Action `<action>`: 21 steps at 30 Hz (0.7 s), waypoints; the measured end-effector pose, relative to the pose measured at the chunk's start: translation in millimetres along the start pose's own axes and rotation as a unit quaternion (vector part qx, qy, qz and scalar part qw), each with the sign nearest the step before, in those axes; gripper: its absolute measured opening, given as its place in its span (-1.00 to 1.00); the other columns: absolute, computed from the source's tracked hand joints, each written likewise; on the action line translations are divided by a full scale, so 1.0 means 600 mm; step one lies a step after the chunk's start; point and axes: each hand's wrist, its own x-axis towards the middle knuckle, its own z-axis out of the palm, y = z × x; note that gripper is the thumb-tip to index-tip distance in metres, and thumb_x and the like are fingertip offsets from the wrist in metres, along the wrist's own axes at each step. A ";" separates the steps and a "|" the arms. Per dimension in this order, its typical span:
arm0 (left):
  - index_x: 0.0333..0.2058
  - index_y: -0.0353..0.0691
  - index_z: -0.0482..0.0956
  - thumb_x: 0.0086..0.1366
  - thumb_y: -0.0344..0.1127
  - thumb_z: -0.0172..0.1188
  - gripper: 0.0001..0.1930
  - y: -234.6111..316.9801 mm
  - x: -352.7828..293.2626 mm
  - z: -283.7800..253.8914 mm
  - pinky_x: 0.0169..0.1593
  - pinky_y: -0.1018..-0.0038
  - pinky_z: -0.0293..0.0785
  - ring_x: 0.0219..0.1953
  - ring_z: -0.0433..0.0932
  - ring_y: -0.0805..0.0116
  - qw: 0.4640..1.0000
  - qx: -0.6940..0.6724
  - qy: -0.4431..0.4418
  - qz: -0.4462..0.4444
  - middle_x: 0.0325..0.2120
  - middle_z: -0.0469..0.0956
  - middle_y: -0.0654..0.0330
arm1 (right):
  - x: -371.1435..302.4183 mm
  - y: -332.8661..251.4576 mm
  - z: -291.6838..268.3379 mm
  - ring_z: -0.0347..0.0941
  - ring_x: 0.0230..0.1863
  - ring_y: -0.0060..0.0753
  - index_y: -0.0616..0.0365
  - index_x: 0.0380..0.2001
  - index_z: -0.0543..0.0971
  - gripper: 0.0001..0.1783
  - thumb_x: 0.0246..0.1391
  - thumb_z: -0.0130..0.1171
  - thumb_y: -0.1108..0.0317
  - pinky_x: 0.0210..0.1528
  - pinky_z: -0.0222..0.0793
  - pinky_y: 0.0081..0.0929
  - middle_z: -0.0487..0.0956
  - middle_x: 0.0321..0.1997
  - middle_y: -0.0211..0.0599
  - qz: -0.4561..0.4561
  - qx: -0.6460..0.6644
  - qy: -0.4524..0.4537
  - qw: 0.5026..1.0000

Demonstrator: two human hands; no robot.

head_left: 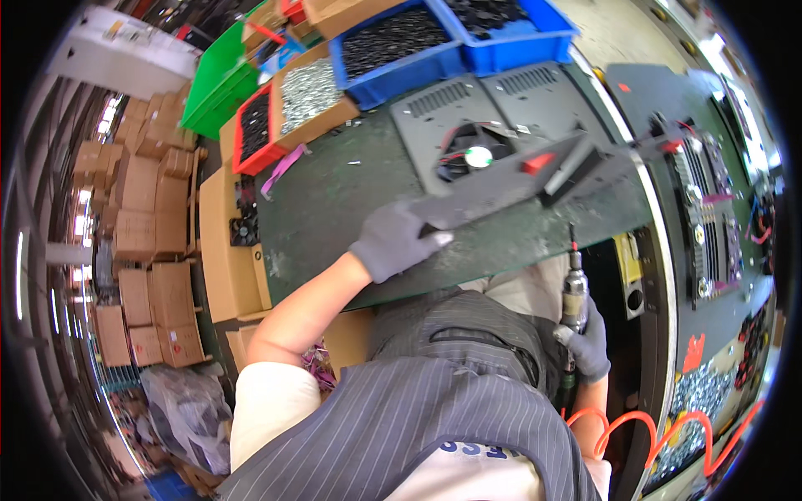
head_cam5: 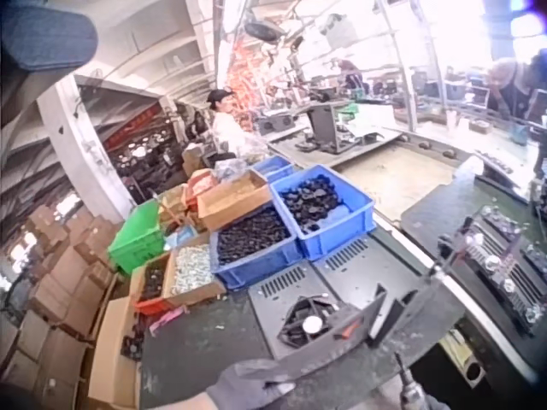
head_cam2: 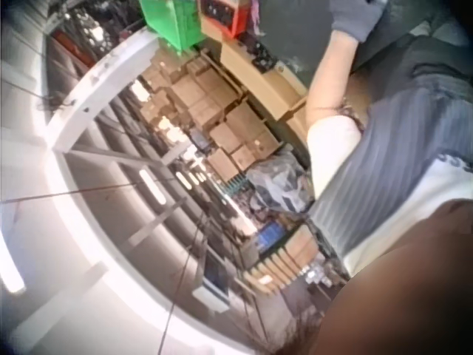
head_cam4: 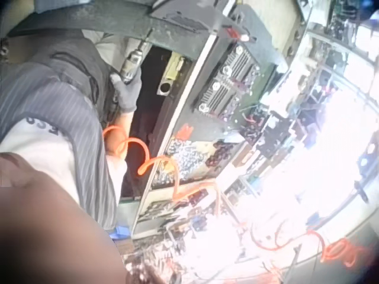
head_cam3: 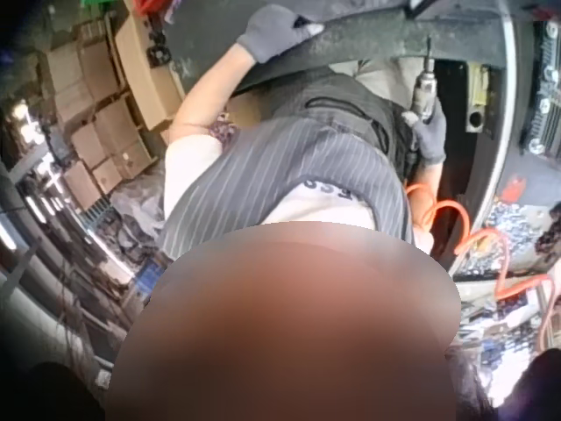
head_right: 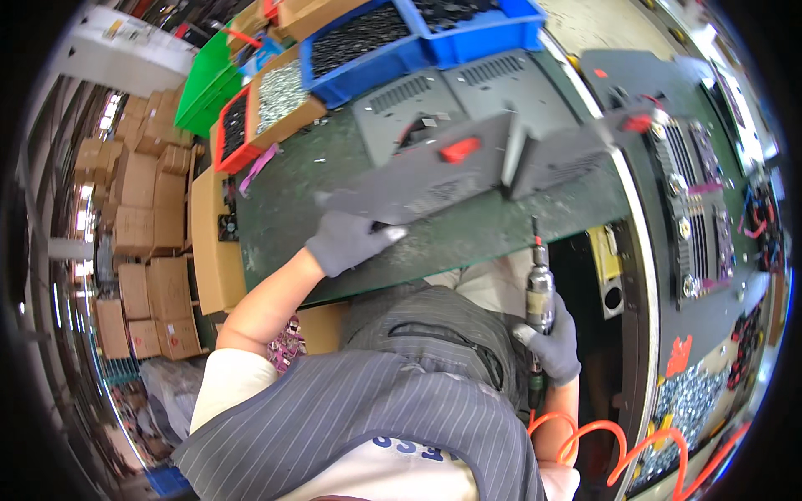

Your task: Assembling the metal chassis for an electronic device by attaching panels and fans using an air screwdriver.

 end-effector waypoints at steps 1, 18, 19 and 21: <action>-0.18 -0.14 0.52 0.13 -0.03 0.11 -0.63 -0.006 0.008 -0.005 -0.13 0.26 0.39 -0.22 0.49 0.05 0.998 -0.044 -0.028 0.022 -0.30 0.53 0.02 | -0.002 0.002 -0.001 0.26 -0.33 -0.61 0.23 -0.08 0.37 -0.33 -0.37 0.35 0.30 -0.22 0.25 -0.59 0.39 -0.31 -0.48 0.009 -0.022 0.002 1.000; -0.26 -0.02 0.55 0.20 -0.20 0.06 -0.83 -0.270 0.067 -0.075 -0.23 0.25 0.43 -0.28 0.52 0.12 0.963 0.131 0.175 -0.155 -0.36 0.53 0.14 | -0.017 0.007 0.043 0.19 -0.47 -0.69 0.21 -0.07 0.35 -0.32 -0.29 0.31 0.13 -0.42 0.16 -0.69 0.32 -0.45 -0.55 0.001 -0.051 0.066 0.996; -0.29 0.00 0.56 0.19 -0.19 0.06 -0.84 -0.266 0.066 -0.076 -0.24 0.24 0.44 -0.30 0.52 0.12 0.962 0.125 0.181 -0.160 -0.37 0.52 0.15 | -0.018 0.006 0.044 0.19 -0.47 -0.69 0.21 -0.07 0.35 -0.31 -0.29 0.30 0.11 -0.42 0.15 -0.69 0.32 -0.45 -0.56 0.003 -0.057 0.073 0.996; -0.32 0.02 0.56 0.19 -0.12 0.07 -0.83 -0.258 0.059 -0.081 -0.24 0.23 0.44 -0.30 0.53 0.11 0.962 0.104 0.180 -0.178 -0.37 0.52 0.16 | -0.020 0.001 0.050 0.19 -0.47 -0.69 0.22 -0.07 0.35 -0.30 -0.30 0.31 0.09 -0.42 0.15 -0.69 0.32 -0.45 -0.56 0.002 -0.055 0.075 0.996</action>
